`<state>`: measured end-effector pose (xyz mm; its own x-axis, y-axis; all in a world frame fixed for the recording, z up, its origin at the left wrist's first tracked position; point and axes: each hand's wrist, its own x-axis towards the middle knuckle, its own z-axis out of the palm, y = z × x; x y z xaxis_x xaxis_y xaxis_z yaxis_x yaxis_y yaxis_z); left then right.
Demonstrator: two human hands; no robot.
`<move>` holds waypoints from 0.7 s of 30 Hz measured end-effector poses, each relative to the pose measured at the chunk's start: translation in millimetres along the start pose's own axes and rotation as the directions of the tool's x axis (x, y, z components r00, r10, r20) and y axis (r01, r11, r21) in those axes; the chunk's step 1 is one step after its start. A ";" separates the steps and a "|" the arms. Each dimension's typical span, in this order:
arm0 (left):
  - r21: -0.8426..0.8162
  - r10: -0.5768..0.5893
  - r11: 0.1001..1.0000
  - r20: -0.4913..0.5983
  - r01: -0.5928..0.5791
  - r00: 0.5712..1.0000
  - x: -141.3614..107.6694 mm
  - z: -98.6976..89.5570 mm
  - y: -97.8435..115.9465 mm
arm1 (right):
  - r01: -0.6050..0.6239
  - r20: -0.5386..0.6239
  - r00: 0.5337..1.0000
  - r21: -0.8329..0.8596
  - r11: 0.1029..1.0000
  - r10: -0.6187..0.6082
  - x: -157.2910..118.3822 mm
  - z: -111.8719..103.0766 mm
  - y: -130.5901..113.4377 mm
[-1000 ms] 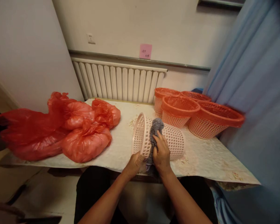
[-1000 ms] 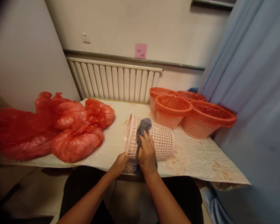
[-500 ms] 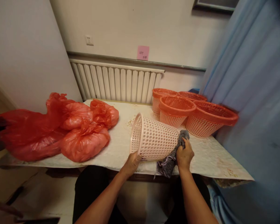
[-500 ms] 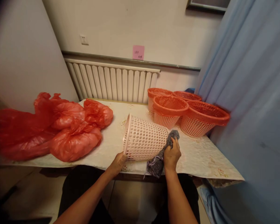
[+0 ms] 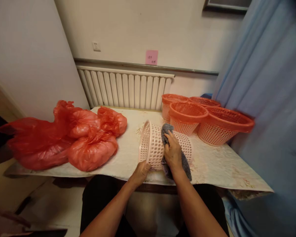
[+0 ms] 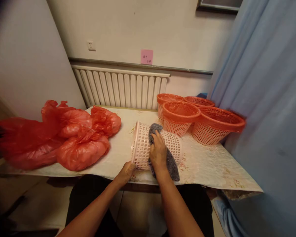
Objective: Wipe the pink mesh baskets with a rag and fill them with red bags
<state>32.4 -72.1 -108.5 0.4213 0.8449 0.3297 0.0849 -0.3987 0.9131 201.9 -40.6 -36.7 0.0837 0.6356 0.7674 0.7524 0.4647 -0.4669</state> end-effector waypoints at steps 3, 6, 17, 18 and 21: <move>0.059 -0.026 0.998 -0.055 0.029 0.998 2.2 -0.8 -3.2 | 0.100 0.086 0.991 0.087 0.991 -0.107 4.1 9.9 -29.2; 0.101 -0.045 0.993 -0.126 0.058 0.991 6.0 -2.5 -7.1 | 0.140 0.088 0.985 0.115 0.983 -0.151 -5.8 18.8 -48.8; 0.128 -0.120 0.980 -0.224 0.151 0.967 25.0 -6.9 -2.2 | 0.213 -0.009 0.977 0.022 0.977 -0.213 -66.6 32.8 -29.4; 0.116 -0.126 0.981 -0.215 0.153 0.969 26.3 -7.6 -1.9 | 0.212 -0.004 0.977 0.021 0.977 -0.212 -63.2 32.3 -26.0; 0.063 -0.155 0.983 -0.185 0.170 0.970 28.9 -9.6 -2.3 | 0.178 0.003 0.984 0.016 0.984 -0.179 -45.4 27.2 -9.4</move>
<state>35.6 -43.4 -98.8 0.2288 0.9477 0.2224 0.2123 -0.2715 0.9387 173.3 -57.1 -79.2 -0.0543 0.5446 0.8369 0.7444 0.5807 -0.3296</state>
